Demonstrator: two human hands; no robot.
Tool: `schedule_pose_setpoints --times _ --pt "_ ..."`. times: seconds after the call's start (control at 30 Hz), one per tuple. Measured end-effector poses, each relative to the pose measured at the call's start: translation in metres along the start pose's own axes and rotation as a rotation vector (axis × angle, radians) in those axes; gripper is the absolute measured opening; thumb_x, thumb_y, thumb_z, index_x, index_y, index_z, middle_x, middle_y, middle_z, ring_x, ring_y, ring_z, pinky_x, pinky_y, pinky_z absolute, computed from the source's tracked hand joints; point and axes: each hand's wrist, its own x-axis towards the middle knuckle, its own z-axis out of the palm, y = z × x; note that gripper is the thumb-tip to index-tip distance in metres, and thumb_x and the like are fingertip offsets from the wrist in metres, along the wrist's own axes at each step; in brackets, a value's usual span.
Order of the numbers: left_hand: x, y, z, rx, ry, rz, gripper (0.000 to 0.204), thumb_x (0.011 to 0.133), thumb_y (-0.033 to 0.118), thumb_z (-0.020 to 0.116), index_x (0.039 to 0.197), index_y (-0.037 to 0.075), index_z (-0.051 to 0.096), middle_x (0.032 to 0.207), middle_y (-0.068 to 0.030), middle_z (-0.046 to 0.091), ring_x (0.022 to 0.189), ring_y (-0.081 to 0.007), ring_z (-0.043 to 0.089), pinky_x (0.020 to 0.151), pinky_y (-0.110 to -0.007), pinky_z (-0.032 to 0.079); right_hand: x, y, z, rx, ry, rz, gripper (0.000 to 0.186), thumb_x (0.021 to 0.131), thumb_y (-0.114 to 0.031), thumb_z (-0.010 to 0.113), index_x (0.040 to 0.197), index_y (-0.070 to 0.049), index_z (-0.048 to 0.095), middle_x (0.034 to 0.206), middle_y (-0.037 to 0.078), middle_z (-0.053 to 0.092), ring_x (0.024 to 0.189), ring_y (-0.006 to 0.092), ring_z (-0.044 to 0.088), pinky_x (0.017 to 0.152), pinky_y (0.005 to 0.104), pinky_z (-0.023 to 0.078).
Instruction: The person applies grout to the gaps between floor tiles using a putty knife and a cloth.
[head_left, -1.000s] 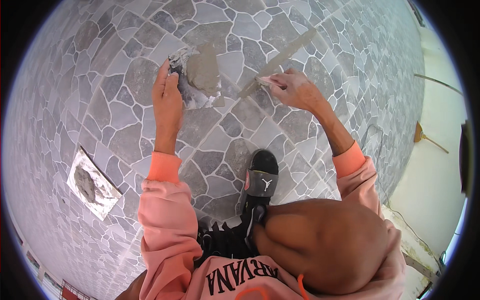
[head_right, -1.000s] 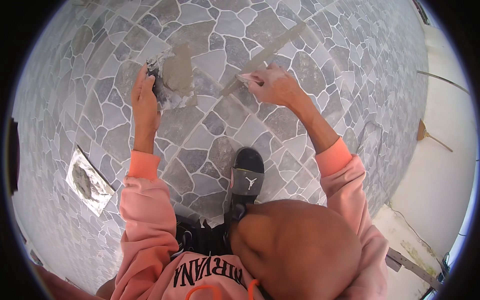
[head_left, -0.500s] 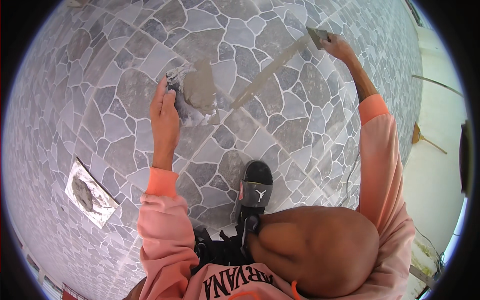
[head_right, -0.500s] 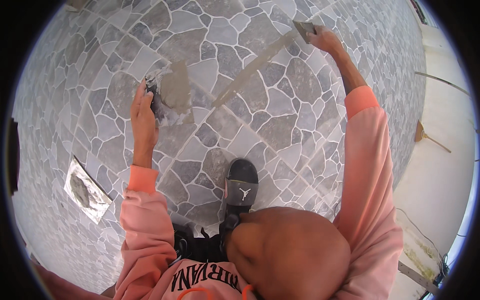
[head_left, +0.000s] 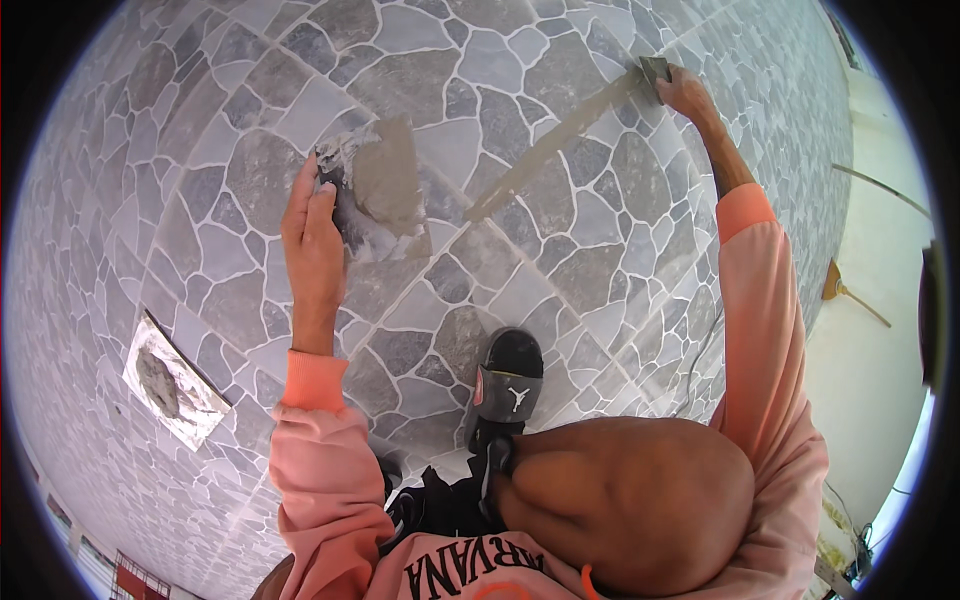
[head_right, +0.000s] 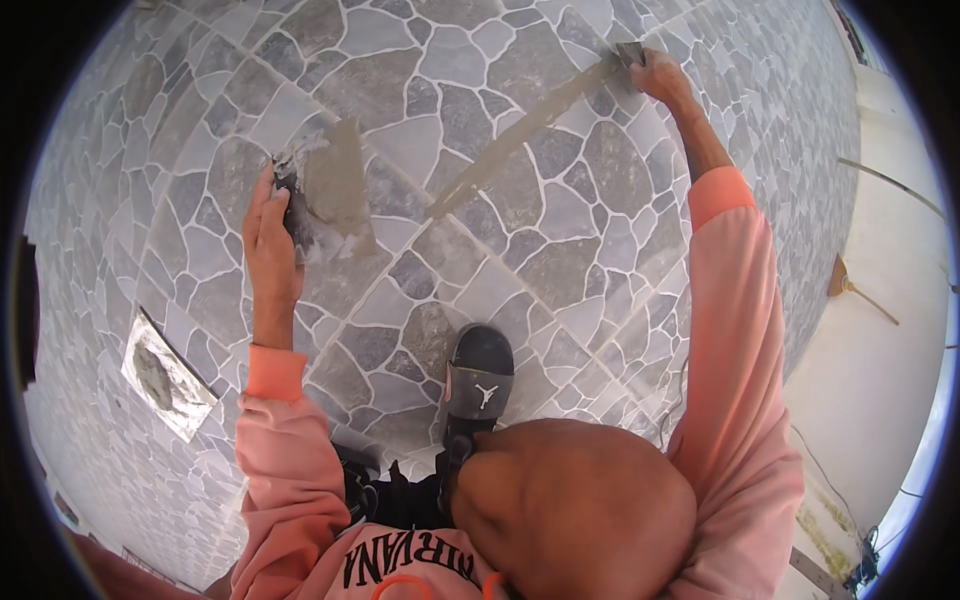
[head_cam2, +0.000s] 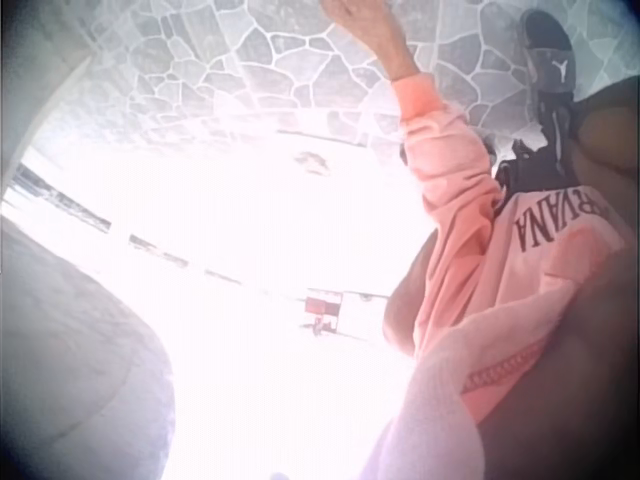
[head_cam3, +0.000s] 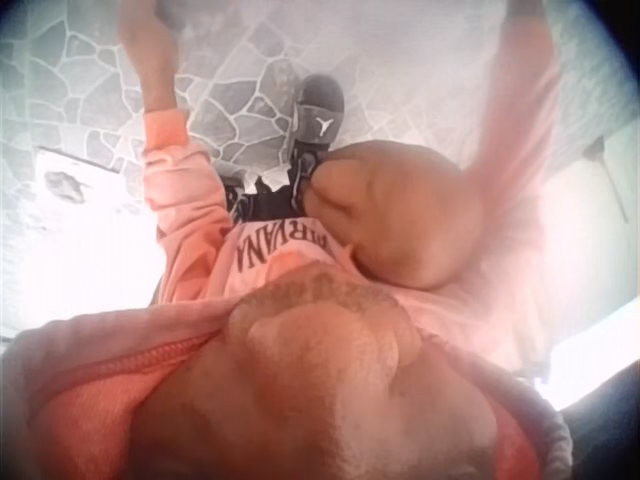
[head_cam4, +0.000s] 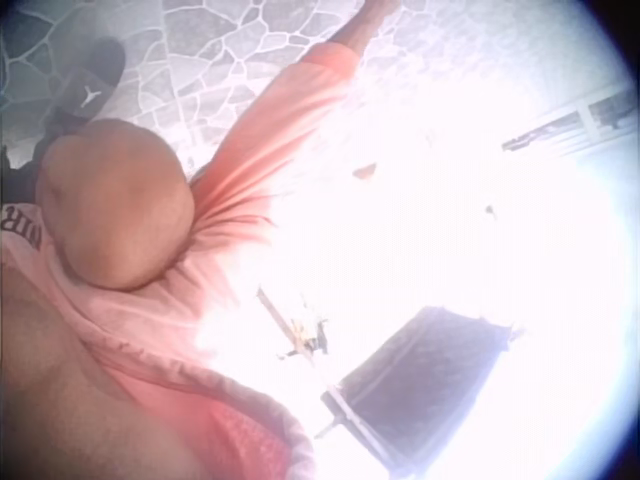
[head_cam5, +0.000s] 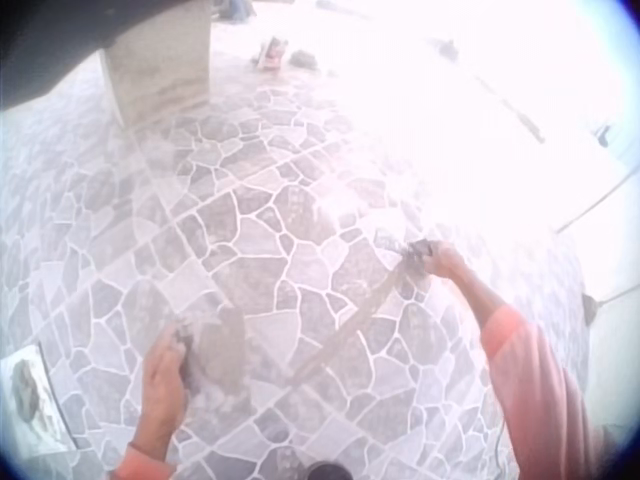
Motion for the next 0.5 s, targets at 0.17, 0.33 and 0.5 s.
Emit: schedule_pose_setpoints --times 0.17,0.33,0.5 --pt "0.000 0.010 0.013 -0.010 -0.010 -0.011 0.045 0.095 0.011 0.043 0.137 -0.006 0.044 0.133 -0.0130 0.053 0.120 -0.0168 0.049 0.103 -0.026 0.033 0.000 -0.004 0.007 0.099 -0.005 0.019 0.036 0.084 -0.027 0.052 0.102 0.002 0.062 0.087 0.028 0.064 0.086 0.0433 0.062 0.076 0.0479 0.047" --pt "0.012 0.008 0.015 0.001 -0.007 -0.018 0.045 0.095 0.010 0.043 0.137 -0.006 0.043 0.132 -0.0125 0.053 0.119 -0.0162 0.050 0.102 -0.026 0.034 -0.008 -0.023 0.004 0.170 -0.048 0.077 0.037 0.085 -0.027 0.052 0.109 0.001 0.060 0.096 0.029 0.064 0.093 0.0443 0.061 0.080 0.0470 0.046" --pt "0.023 0.012 0.025 -0.150 -0.044 -0.039 0.045 0.094 0.008 0.043 0.137 -0.006 0.044 0.127 -0.0111 0.056 0.111 -0.0147 0.053 0.097 -0.025 0.039 -0.026 -0.048 0.010 0.076 0.014 0.080 0.042 0.083 -0.026 0.054 0.117 -0.001 0.060 0.105 0.028 0.063 0.100 0.0431 0.060 0.086 0.0463 0.046"
